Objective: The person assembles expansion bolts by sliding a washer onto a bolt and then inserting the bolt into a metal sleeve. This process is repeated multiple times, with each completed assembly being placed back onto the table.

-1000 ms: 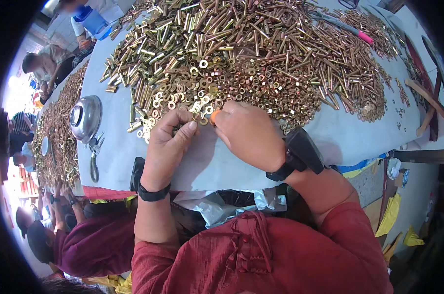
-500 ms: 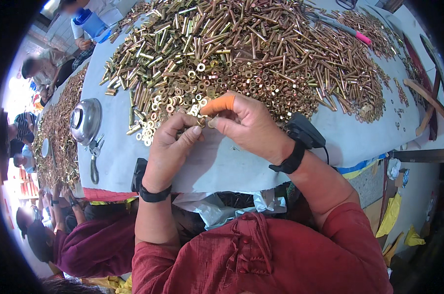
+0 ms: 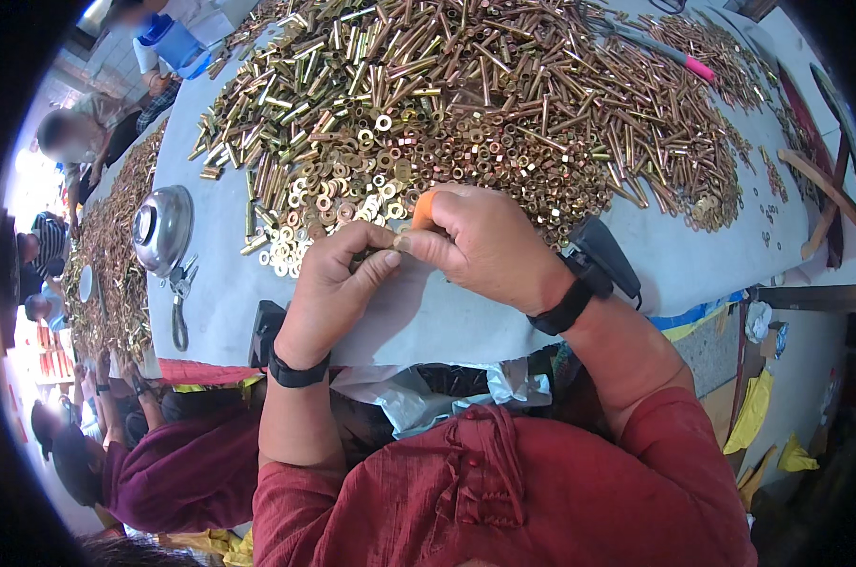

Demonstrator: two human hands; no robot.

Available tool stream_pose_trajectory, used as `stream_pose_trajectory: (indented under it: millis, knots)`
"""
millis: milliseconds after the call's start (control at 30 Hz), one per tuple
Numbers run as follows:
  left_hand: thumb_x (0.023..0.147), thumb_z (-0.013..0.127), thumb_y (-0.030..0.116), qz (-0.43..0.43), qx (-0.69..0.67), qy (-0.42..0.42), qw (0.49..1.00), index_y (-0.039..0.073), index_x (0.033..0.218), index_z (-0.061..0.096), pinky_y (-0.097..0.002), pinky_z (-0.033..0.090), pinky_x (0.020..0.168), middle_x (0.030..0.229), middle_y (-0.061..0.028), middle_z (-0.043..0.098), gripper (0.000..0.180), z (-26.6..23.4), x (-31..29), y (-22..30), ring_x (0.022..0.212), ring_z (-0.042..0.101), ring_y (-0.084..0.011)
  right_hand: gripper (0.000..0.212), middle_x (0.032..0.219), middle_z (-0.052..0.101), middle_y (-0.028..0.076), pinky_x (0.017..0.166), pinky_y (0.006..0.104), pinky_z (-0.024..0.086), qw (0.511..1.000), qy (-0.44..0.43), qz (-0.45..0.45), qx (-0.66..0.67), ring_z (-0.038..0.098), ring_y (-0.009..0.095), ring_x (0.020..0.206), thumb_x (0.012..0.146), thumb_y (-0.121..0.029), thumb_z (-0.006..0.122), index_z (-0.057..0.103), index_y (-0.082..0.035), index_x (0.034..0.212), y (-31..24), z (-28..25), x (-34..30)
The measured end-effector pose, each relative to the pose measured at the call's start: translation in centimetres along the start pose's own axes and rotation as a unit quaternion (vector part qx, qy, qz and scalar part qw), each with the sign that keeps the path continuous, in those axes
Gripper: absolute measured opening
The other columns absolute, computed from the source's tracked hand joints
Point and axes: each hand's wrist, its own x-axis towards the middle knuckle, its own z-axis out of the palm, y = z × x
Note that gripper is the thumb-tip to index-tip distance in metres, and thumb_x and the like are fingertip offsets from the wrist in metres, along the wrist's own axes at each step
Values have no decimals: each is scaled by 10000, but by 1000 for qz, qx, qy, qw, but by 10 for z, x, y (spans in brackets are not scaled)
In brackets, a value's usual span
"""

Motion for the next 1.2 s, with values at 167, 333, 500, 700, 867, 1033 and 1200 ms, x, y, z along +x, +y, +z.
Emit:
stream_pose_trajectory:
  millis: [167, 333, 500, 700, 867, 1033, 1200]
  knots:
    - [912, 633, 54, -33, -37, 4, 999, -9, 941, 602, -259, 479, 676, 807, -34, 632, 76, 4, 1, 0, 745, 573, -99, 289, 748, 616, 70, 623, 289, 475, 987, 52, 68, 133, 591, 144, 683, 921, -304, 655, 633, -16, 909, -3, 13, -3]
    - [929, 619, 54, -48, -80, 111, 989, 3, 945, 606, -242, 467, 694, 806, -14, 612, 56, 6, 4, 0, 747, 567, -95, 311, 783, 609, 35, 629, 254, 467, 971, -33, 146, 187, 531, 79, 684, 965, -323, 605, 631, -15, 928, 1, 8, -6]
    - [946, 604, 105, -33, -60, 89, 994, 53, 916, 597, -182, 366, 544, 783, 37, 592, 60, 10, 3, -3, 627, 459, -22, 289, 885, 620, 2, 679, 225, 475, 911, -40, 188, 364, 544, 60, 740, 1003, -296, 545, 610, -15, 1017, -7, -4, -4]
    - [923, 623, 58, -46, -54, 76, 995, 0, 940, 610, -247, 465, 713, 804, -23, 603, 62, 9, 3, 5, 761, 575, -104, 274, 865, 623, -5, 692, 221, 480, 908, 5, 175, 381, 558, 55, 750, 1005, -266, 540, 616, -16, 1087, 2, 4, -4]
    - [921, 615, 51, -44, -62, 95, 993, 1, 949, 612, -246, 463, 717, 807, -16, 598, 57, 11, 4, 1, 754, 561, -102, 275, 831, 634, -13, 668, 209, 474, 912, -19, 157, 378, 574, 51, 739, 1002, -285, 542, 649, -34, 1034, -1, 2, -5]
    - [937, 620, 127, -70, -42, -70, 994, 7, 983, 649, -256, 476, 756, 861, -28, 644, 132, -4, -5, 6, 812, 581, -99, 177, 867, 671, 25, 707, 282, 503, 987, 101, 119, 37, 631, 131, 769, 947, -193, 591, 656, -58, 1042, 8, -38, -3]
    - [964, 580, 184, -137, -109, -152, 973, 31, 1079, 642, -246, 479, 653, 956, -83, 678, 200, 2, -3, 24, 767, 590, -116, 225, 958, 669, 114, 776, 373, 507, 919, 216, 98, -314, 639, 287, 877, 850, -138, 622, 637, -68, 1063, 56, -70, -9]
